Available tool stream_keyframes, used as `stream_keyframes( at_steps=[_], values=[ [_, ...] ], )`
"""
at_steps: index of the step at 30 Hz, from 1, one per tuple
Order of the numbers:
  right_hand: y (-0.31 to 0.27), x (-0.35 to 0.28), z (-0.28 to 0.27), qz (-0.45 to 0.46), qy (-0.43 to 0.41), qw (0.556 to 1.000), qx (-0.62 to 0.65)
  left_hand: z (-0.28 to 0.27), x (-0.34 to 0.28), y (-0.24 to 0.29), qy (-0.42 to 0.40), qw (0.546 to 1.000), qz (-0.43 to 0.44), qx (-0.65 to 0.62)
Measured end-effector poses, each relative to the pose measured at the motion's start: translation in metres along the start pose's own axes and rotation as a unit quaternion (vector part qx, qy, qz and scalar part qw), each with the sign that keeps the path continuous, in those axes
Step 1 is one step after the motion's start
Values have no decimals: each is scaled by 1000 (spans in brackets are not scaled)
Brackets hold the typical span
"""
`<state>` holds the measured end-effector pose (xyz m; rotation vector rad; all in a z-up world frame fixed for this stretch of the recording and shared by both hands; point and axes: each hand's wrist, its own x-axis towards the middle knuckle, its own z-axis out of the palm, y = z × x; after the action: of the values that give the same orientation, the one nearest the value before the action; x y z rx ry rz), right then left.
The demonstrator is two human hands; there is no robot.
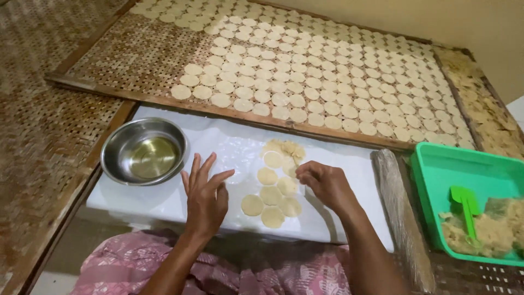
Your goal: Rolling out dough with a rolling pin and using a circular mold to cut small snack discs, then placing them on a large drying rack.
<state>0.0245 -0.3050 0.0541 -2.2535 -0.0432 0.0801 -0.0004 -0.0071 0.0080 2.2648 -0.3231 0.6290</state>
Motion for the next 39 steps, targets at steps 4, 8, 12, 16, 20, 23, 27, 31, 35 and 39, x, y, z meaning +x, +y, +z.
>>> stream_keyframes(
  at_steps=[4, 8, 12, 16, 20, 23, 27, 31, 35, 39],
  values=[
    [0, -5, -9, -34, 27, 995, -91, -28, 24, 37, 10, 1000, -6, -11],
    [-10, -14, -21, 25, 82, 986, -143, -50, 56, 75, 19, 998, 26, -57],
    [-1, -9, -20, 21, 115, 989, -95, -67, 97, 108, 8, 992, 75, -96],
    [10, -5, -16, -54, 130, 989, -51, -58, 122, 94, 6, 989, 86, -123],
    [-9, 2, -19, 26, 155, 987, -46, -44, 133, 63, -19, 992, 71, -99],
    [-7, 13, -17, 129, 165, 976, -66, -46, 137, 46, -43, 993, 50, -102],
    [4, 26, -7, 73, 187, 974, -106, -58, 137, 39, -25, 991, 4, -130],
    [-5, 18, 8, -50, 184, 974, -124, -58, 134, 38, -29, 995, 20, -93],
    [-4, 6, 6, -67, 209, 969, -115, -66, 127, 40, -5, 993, 46, -113],
    [-15, 2, 16, 6, 183, 978, -104, -74, 118, 33, 38, 991, 62, -109]
  ],
)
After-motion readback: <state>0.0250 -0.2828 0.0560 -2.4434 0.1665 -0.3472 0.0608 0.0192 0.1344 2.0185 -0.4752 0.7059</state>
